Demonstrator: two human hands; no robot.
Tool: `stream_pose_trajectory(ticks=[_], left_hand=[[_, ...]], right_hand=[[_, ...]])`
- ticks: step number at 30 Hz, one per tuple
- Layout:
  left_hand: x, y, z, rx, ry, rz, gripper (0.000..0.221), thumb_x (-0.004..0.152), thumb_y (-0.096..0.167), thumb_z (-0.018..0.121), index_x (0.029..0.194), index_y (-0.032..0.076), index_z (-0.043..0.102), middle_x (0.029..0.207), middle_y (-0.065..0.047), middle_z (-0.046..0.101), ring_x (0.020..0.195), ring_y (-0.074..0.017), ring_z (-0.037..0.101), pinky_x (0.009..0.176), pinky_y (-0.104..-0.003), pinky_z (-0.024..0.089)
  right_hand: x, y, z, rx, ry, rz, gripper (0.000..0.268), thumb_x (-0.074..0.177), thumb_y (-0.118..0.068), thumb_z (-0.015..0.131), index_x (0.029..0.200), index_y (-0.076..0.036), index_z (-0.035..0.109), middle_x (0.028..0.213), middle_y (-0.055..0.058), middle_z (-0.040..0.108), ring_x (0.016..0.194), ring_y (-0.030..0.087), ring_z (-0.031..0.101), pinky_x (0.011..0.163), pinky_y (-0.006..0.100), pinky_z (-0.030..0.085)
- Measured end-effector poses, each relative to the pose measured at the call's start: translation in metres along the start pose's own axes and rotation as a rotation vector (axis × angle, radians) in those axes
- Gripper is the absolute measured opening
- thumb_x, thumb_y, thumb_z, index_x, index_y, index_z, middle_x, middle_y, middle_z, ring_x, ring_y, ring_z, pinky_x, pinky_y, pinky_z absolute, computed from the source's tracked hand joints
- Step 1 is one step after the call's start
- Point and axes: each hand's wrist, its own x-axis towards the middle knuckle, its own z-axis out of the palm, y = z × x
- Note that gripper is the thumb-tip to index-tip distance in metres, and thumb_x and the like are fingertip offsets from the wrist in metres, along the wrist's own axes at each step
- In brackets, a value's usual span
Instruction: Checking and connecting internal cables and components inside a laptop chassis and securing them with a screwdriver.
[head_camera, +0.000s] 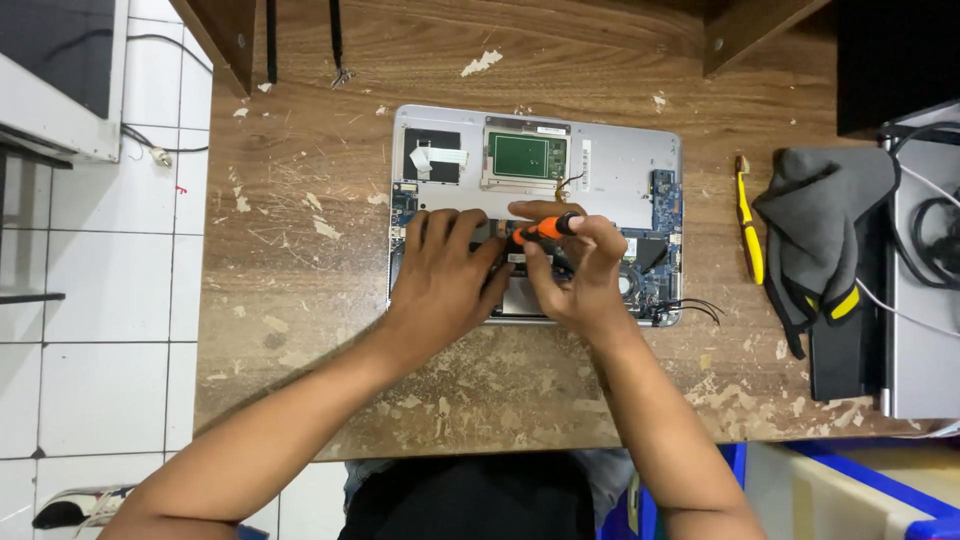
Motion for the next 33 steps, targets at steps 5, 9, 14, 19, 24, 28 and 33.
stream_pose_trajectory(ticks=[5, 9, 14, 19, 24, 28, 33], left_hand=[[0.0, 0.0, -0.002, 0.008, -0.002, -0.006, 0.024, 0.082, 0.029, 0.081, 0.098, 0.012, 0.078, 0.105, -0.011, 0.062, 0.101, -0.0309, 0.056, 0.094, -0.051, 0.041], [0.002, 0.001, -0.001, 0.007, -0.007, -0.012, 0.025, 0.082, 0.03, 0.08, 0.099, 0.012, 0.078, 0.106, -0.011, 0.062, 0.102, -0.0319, 0.056, 0.095, -0.052, 0.041], [-0.001, -0.001, 0.003, 0.012, 0.002, -0.037, 0.027, 0.082, 0.031, 0.08, 0.102, 0.012, 0.078, 0.107, -0.011, 0.062, 0.103, -0.0328, 0.057, 0.095, -0.054, 0.041], [0.0, -0.001, 0.003, 0.008, -0.005, -0.023, 0.026, 0.081, 0.031, 0.08, 0.099, 0.012, 0.078, 0.106, -0.011, 0.061, 0.103, -0.0329, 0.057, 0.096, -0.054, 0.041], [0.0, -0.001, 0.001, -0.014, -0.049, -0.038, 0.026, 0.082, 0.03, 0.08, 0.101, 0.012, 0.078, 0.107, -0.01, 0.062, 0.103, -0.0324, 0.057, 0.097, -0.055, 0.041], [0.0, -0.001, 0.003, 0.011, -0.027, -0.03, 0.025, 0.081, 0.031, 0.08, 0.097, 0.012, 0.077, 0.107, -0.01, 0.061, 0.103, -0.0319, 0.057, 0.097, -0.054, 0.041], [-0.002, -0.002, 0.003, 0.018, -0.036, -0.024, 0.026, 0.081, 0.032, 0.08, 0.098, 0.012, 0.077, 0.108, -0.01, 0.06, 0.104, -0.032, 0.056, 0.098, -0.054, 0.04]], right_hand=[[-0.019, 0.02, 0.0, -0.049, -0.012, -0.013, 0.057, 0.092, 0.006, 0.074, 0.124, -0.01, 0.03, 0.085, 0.017, 0.066, 0.068, 0.031, 0.069, 0.058, 0.04, 0.059], [-0.012, 0.017, 0.0, -0.103, 0.034, -0.016, 0.065, 0.091, 0.003, 0.078, 0.126, -0.013, 0.026, 0.092, 0.014, 0.065, 0.074, 0.026, 0.069, 0.059, 0.038, 0.059], [-0.012, 0.014, 0.002, 0.062, -0.028, 0.087, 0.063, 0.092, 0.016, 0.062, 0.128, -0.012, 0.02, 0.103, 0.017, 0.072, 0.083, 0.034, 0.076, 0.073, 0.044, 0.064], [-0.03, 0.039, 0.001, -0.174, 0.065, -0.02, 0.067, 0.087, 0.003, 0.082, 0.125, -0.011, 0.029, 0.093, 0.015, 0.066, 0.071, 0.032, 0.073, 0.064, 0.043, 0.063], [-0.014, 0.013, 0.003, -0.062, -0.039, -0.026, 0.058, 0.091, 0.009, 0.071, 0.127, -0.012, 0.031, 0.106, 0.016, 0.072, 0.087, 0.033, 0.074, 0.073, 0.045, 0.061], [-0.036, 0.039, 0.006, -0.18, 0.043, 0.0, 0.058, 0.089, -0.001, 0.082, 0.12, -0.014, 0.035, 0.085, 0.014, 0.071, 0.066, 0.03, 0.071, 0.056, 0.038, 0.057], [0.005, -0.003, 0.002, -0.123, -0.056, -0.051, 0.056, 0.088, 0.001, 0.079, 0.12, -0.015, 0.035, 0.095, 0.015, 0.076, 0.073, 0.035, 0.074, 0.06, 0.042, 0.059]])
